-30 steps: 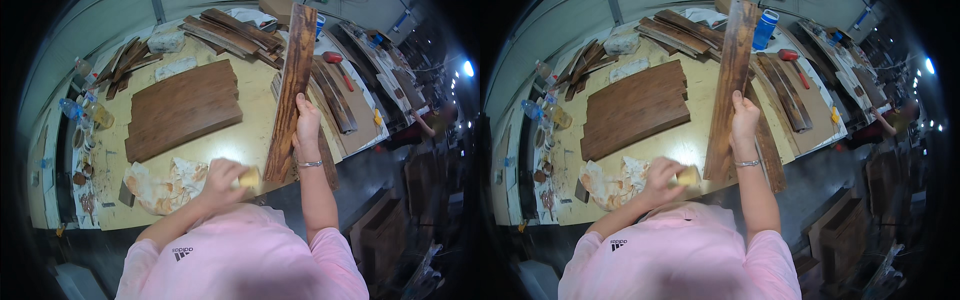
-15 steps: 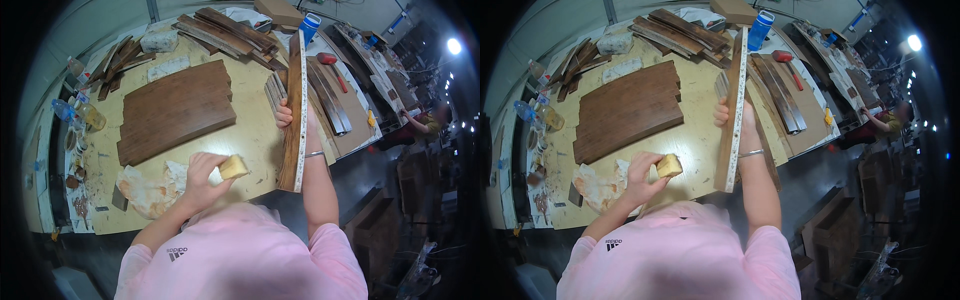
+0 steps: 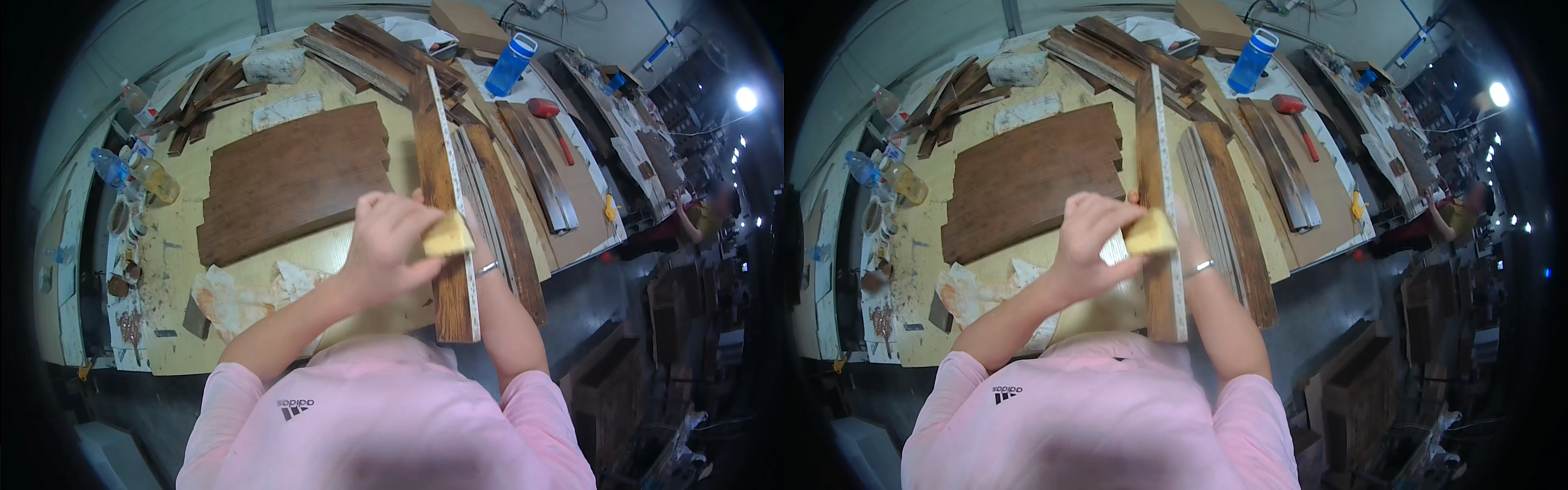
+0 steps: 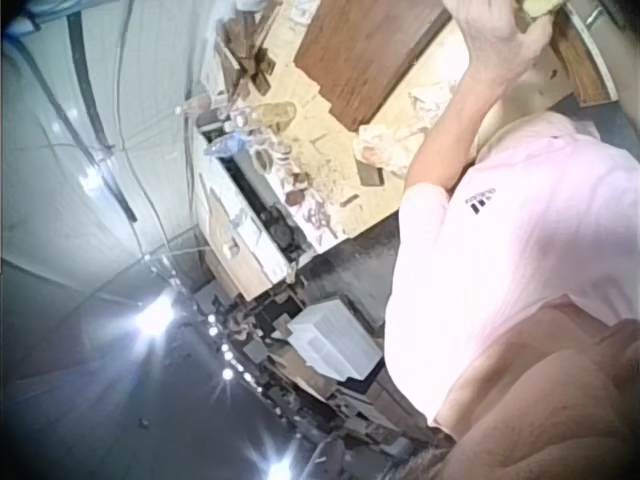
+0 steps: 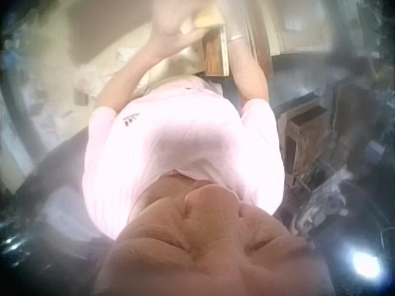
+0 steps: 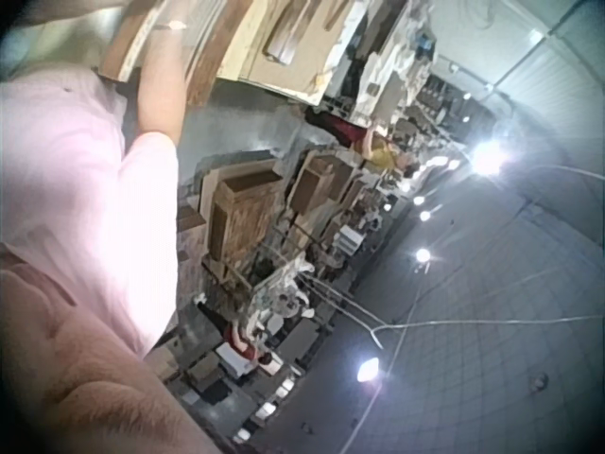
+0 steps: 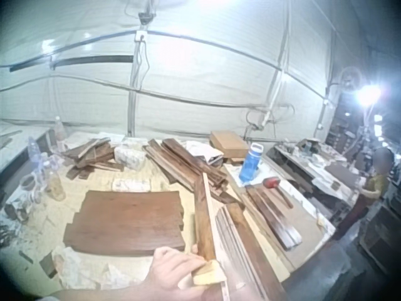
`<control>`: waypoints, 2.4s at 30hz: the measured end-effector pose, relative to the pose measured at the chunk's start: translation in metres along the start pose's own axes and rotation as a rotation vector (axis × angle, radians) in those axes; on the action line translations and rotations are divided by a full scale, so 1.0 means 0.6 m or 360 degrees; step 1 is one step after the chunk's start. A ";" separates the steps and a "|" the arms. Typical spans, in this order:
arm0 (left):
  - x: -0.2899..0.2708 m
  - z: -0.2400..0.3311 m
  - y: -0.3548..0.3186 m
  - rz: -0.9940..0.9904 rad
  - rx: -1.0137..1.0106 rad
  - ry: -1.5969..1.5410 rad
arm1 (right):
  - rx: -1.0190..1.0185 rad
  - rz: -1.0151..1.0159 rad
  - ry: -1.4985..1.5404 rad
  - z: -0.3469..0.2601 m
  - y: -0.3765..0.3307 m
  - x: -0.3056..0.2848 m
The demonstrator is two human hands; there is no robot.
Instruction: The person applies a dark substance to wooden planks using a spatula and a sponge, then wipes the wood with a cloth.
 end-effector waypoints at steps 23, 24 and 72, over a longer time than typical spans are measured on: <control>-0.157 -0.318 -0.068 0.0491 -0.0913 0.0346 | 0.0095 0.0092 -0.0851 0.134 -0.102 -0.159; -0.158 -0.310 -0.092 0.0443 -0.0966 0.0290 | -0.0249 0.0249 -0.1021 0.119 -0.080 -0.176; -0.324 -0.177 -0.558 0.1223 -0.1856 -0.0643 | -0.2299 -0.0191 -0.3342 0.269 0.196 0.141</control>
Point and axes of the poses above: each hand's wrist, its own y-axis towards the middle knuckle, its own x-axis out of the palm, z = x × y, the point moved 7 cm from there along y, towards the middle knuckle, and after that the axes turned 5 degrees about z, right-handed, at the moved point
